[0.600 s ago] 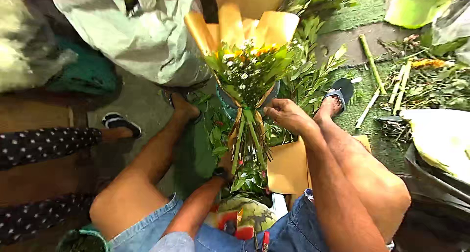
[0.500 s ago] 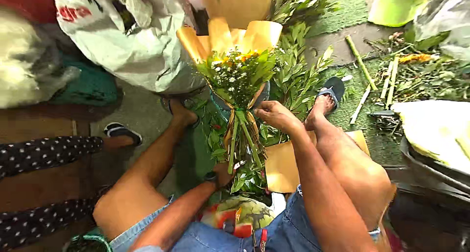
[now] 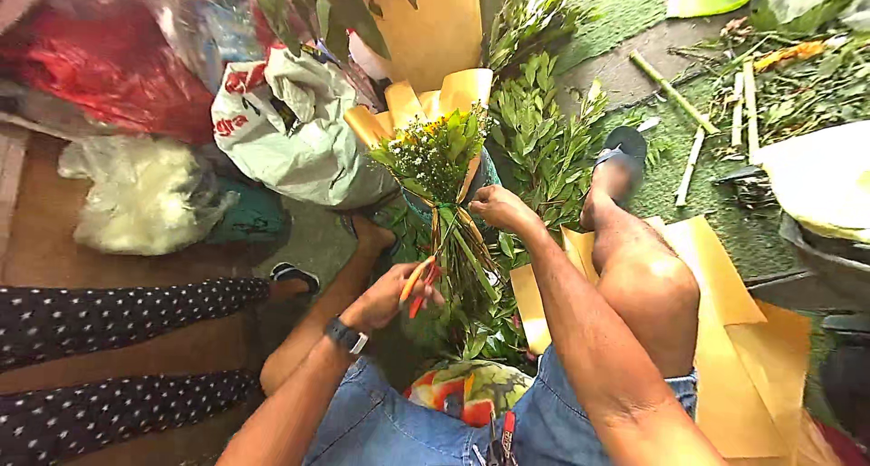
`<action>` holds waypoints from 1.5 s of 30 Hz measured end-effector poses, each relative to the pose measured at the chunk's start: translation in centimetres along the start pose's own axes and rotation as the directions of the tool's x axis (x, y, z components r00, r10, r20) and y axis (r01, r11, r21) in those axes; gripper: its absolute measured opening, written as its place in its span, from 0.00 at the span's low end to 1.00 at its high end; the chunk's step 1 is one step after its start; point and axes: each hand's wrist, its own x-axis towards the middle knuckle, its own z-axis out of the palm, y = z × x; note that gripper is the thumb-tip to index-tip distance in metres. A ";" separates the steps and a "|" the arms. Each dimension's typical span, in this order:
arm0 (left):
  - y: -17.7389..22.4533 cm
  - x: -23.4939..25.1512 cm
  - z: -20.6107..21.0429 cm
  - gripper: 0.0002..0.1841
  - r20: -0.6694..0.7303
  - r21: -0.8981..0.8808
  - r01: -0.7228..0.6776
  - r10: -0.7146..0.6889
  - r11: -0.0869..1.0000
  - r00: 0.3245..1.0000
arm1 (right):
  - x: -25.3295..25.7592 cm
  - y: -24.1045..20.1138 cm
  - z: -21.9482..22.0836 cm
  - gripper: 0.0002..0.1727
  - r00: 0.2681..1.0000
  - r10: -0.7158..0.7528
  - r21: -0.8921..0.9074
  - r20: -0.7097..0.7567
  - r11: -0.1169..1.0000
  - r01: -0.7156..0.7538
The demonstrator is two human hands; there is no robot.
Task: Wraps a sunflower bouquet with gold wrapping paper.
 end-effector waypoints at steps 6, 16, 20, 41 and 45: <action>0.1 4.1 0.3 0.23 -0.028 -0.180 -0.021 0.017 0.983 0.999 | -0.3 -0.1 0.0 0.18 1.000 -0.010 0.023 -0.020 1.000 0.011; -2.5 1.2 1.6 0.26 -0.275 0.003 -0.078 0.075 0.997 0.958 | -0.4 -0.4 0.1 0.18 0.972 0.142 0.044 -0.185 0.990 -0.136; -7.7 -2.9 2.0 0.36 -0.546 0.172 0.060 0.044 0.983 0.837 | -2.3 -1.1 1.3 0.21 0.909 0.114 -0.208 -0.402 0.955 -0.212; -1.2 13.1 -0.3 0.30 -0.572 0.337 -0.151 0.330 0.929 0.751 | -0.5 -4.8 4.8 0.22 0.939 0.066 -0.376 -0.336 0.905 -0.198; -1.7 13.1 -0.3 0.29 -0.582 0.341 -0.158 0.340 0.927 0.739 | -0.6 -4.6 4.6 0.20 0.935 0.109 -0.214 -0.336 0.958 -0.189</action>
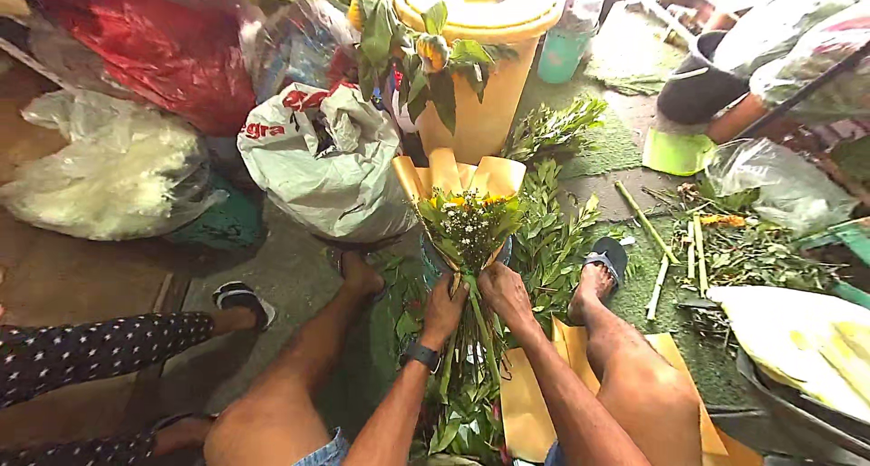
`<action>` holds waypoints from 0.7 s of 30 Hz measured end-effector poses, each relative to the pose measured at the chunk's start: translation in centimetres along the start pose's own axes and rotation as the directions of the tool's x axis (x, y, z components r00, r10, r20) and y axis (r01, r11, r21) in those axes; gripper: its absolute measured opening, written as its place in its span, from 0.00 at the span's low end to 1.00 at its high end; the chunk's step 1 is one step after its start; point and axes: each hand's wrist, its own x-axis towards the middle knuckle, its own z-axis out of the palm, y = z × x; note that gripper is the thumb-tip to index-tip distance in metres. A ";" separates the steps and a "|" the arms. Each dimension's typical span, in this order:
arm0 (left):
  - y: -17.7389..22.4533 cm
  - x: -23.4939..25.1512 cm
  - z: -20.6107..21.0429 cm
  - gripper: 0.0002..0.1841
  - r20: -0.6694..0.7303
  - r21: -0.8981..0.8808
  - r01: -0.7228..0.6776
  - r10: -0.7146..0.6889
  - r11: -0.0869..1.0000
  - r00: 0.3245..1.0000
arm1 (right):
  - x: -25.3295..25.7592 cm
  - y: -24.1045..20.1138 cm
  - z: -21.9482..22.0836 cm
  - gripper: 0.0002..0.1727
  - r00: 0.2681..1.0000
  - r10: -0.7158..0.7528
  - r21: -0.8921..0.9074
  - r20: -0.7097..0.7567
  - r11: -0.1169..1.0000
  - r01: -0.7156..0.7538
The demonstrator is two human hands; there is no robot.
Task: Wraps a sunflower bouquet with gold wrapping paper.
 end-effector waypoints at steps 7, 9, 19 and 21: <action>-0.2 -0.2 0.1 0.28 -0.012 -0.003 -0.004 0.004 1.000 1.000 | 0.5 0.7 -0.4 0.20 0.997 -0.075 0.022 0.016 0.997 0.074; -0.2 -0.3 0.1 0.28 -0.011 0.002 -0.004 0.004 1.000 1.000 | 0.5 0.4 -0.5 0.19 0.998 -0.050 0.006 0.029 0.999 0.050; 0.2 -0.1 -0.1 0.29 0.000 0.031 0.019 -0.019 0.999 1.000 | 1.5 1.0 0.0 0.14 0.904 0.211 0.698 0.372 0.579 -0.422; 0.1 -0.1 -0.2 0.29 0.011 0.033 0.021 -0.022 0.999 1.000 | 0.5 1.3 -0.9 0.16 0.976 0.097 0.463 0.193 0.868 -0.178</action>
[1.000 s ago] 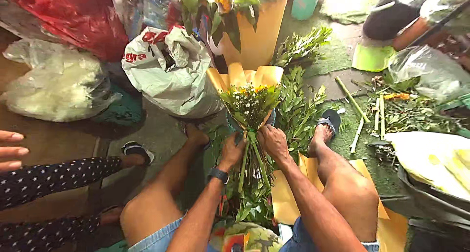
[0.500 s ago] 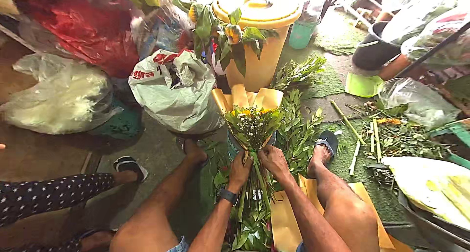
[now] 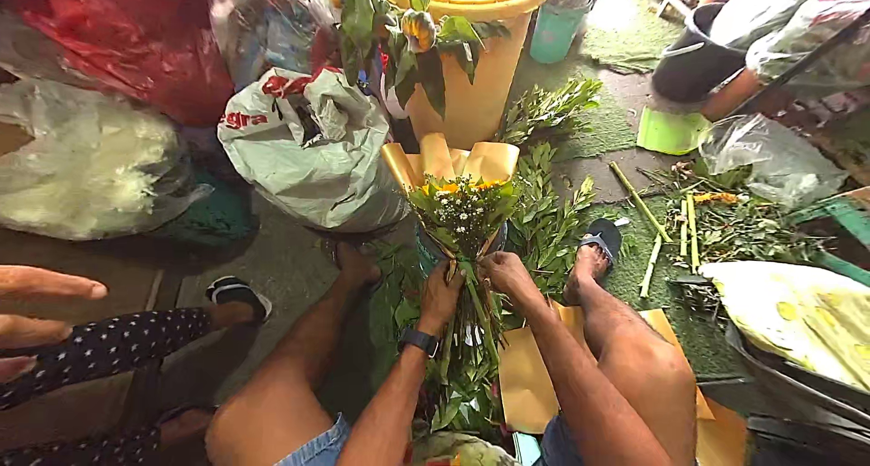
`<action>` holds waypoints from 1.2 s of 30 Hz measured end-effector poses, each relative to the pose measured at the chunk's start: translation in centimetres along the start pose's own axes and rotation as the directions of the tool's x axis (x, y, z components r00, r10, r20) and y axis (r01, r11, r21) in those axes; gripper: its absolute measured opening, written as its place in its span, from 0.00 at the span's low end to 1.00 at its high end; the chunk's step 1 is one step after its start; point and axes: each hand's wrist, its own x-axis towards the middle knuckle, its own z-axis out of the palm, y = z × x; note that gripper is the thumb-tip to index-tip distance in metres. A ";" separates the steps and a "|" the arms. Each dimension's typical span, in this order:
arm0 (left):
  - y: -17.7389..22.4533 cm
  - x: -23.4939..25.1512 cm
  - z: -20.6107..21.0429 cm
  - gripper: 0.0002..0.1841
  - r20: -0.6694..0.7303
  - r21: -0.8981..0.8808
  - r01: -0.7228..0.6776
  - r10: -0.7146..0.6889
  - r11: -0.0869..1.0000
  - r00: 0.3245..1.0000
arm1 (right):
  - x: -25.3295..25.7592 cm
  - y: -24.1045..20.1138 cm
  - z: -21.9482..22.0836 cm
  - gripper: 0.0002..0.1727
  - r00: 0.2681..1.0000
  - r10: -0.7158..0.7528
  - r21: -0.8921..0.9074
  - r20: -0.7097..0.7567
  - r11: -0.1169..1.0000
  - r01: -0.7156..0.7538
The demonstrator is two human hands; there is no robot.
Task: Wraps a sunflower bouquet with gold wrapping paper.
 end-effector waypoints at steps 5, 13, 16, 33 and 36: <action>0.0 0.0 0.2 0.30 -0.007 0.007 0.005 -0.005 1.000 1.000 | -0.9 0.6 -0.2 0.22 0.919 -0.393 -0.670 0.021 0.677 0.305; -0.2 0.1 0.4 0.30 -0.013 0.013 0.003 -0.003 1.000 1.000 | -0.6 0.3 1.4 0.20 0.932 -0.361 -0.645 -0.026 0.719 0.261; -0.3 0.1 0.6 0.30 -0.020 0.016 0.001 -0.001 1.000 1.000 | -0.4 -0.1 1.2 0.18 0.963 -0.263 -0.546 -0.056 0.816 0.192; 1.5 1.3 2.5 0.55 -0.033 -0.263 0.258 -0.275 0.930 0.961 | 0.7 3.0 -0.5 0.13 0.978 0.063 0.392 0.201 0.909 -0.139; 1.3 0.7 2.5 0.48 0.019 -0.286 0.253 -0.258 0.924 0.966 | 0.2 3.8 -1.7 0.13 0.984 0.049 0.251 0.171 0.964 -0.092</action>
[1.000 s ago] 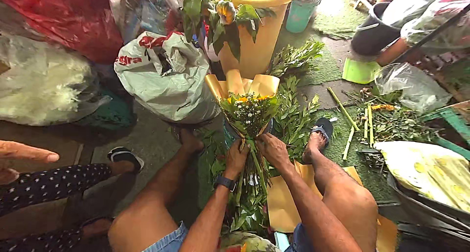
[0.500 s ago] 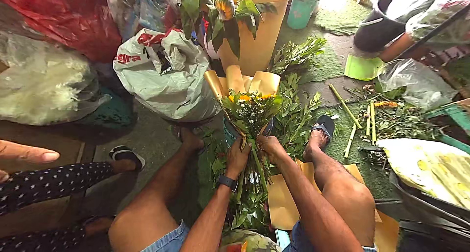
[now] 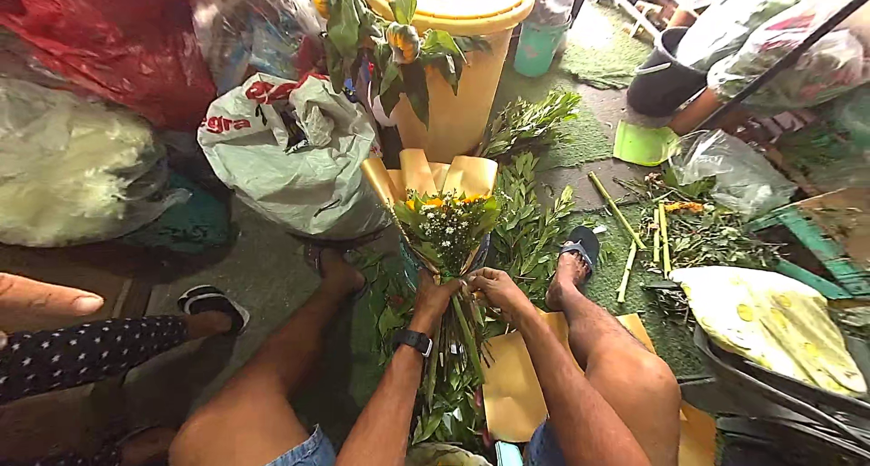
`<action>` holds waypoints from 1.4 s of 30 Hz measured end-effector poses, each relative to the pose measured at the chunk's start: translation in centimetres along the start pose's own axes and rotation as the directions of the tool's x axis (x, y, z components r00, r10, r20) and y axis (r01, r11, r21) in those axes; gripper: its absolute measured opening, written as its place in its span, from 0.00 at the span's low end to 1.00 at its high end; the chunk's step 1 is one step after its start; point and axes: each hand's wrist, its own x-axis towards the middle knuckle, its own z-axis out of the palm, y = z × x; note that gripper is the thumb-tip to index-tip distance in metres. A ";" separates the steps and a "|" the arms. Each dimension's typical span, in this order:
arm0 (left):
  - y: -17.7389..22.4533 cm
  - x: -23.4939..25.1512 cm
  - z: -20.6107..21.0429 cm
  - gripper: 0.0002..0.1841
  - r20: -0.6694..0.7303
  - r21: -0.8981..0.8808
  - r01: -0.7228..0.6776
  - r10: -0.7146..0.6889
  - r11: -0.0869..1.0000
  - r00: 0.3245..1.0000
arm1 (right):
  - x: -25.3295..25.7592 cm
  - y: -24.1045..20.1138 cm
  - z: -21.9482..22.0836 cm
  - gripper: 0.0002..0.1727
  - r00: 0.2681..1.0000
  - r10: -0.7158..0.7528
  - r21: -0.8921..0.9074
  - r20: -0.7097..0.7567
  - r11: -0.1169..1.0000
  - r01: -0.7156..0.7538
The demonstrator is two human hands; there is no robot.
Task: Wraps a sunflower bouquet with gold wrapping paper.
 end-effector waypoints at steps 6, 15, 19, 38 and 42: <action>-1.7 -1.4 -0.3 0.33 0.034 -0.271 -0.057 0.068 0.961 0.997 | -1.8 -0.4 -5.0 0.20 0.888 -0.203 -0.172 -0.413 0.975 0.143; -2.8 -15.9 -7.1 0.37 0.210 0.298 -0.231 0.173 0.926 0.962 | -21.4 -19.3 -7.3 0.24 0.497 -0.839 -0.581 -0.221 0.523 0.624; -3.1 -22.6 -8.8 0.28 0.253 0.414 -0.244 0.147 0.877 0.956 | -26.4 -27.1 -4.3 0.40 0.505 -0.850 -0.780 0.151 0.211 0.589; -7.7 -29.4 -11.2 0.18 0.242 0.241 -0.205 0.146 0.948 0.959 | -34.3 -32.3 3.2 0.13 0.643 -0.628 -0.719 0.438 0.185 0.670; -11.0 -28.0 -10.3 0.15 0.128 0.044 -0.345 0.337 0.938 0.933 | -33.6 -33.0 3.2 0.13 0.682 -0.625 -0.734 0.378 0.246 0.633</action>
